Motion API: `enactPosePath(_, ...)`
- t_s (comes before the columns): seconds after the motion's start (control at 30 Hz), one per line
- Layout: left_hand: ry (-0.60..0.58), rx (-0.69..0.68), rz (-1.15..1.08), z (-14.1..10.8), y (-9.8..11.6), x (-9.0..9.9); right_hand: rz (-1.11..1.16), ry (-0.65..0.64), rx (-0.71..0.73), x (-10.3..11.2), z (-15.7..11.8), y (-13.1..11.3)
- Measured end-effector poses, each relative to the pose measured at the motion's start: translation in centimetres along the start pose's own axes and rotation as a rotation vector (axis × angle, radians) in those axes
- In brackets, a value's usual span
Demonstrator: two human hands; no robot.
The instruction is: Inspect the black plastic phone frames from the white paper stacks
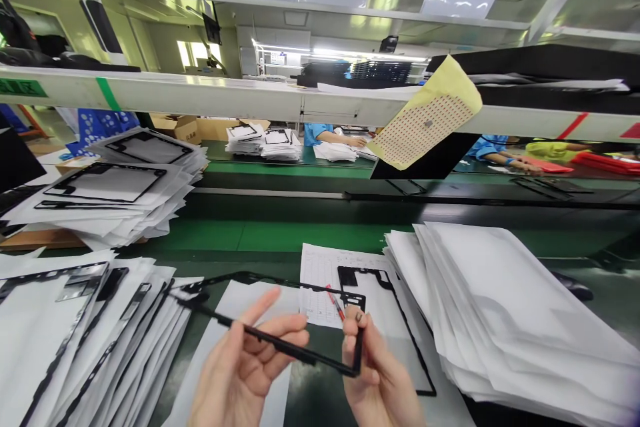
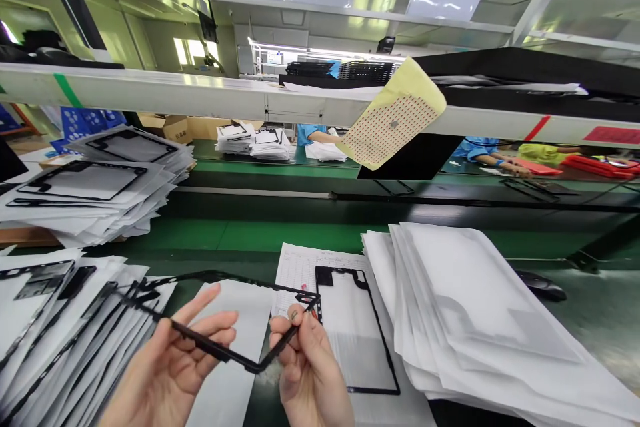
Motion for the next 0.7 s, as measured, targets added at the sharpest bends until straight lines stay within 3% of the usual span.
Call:
enactPosePath(0.1, 0.051, -0.092, -0.040, 0.0, 1.1, 1.1, -0.002, -0.073, 0.058, 0.4, -0.5, -0.3)
enactPosePath(0.17, 0.095, -0.079, -0.092, 0.3, 1.8, 2.6, -0.118, -0.183, 0.065, 1.2, -0.8, -0.4)
enactPosePath(0.27, 0.040, -0.016, -0.114, 1.5, 2.2, 5.3, -0.370, -0.282, -0.071, 3.3, -1.1, 0.0)
enactPosePath(0.4, -0.063, 0.056, 0.114, 4.0, 1.7, 8.2, -0.546, -0.122, -0.200, 6.9, -1.2, 0.5)
enactPosePath(0.5, -0.062, 0.071, 0.246, 5.7, 0.8, 9.0, -0.699, -0.031, -0.249, 8.4, -0.9, 1.1)
enactPosePath(0.6, -0.055, 0.043, 0.333, 6.6, 0.2, 9.3, -0.800, 0.062, -0.194, 9.0, -0.3, 1.3)
enactPosePath(0.7, -0.038, 0.076, 0.441, 6.5, -0.3, 10.1, -0.748, 0.155, -0.068, 9.3, 0.3, 1.0)
Point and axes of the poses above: each hand's wrist, its own z-axis towards the middle knuckle, its own x-axis out of the back of the hand, y = z × x, the point moved 2 cm from there along z, towards the middle knuckle, and after that the axes turned 15 degrees about -y, right-handed, at the moved point
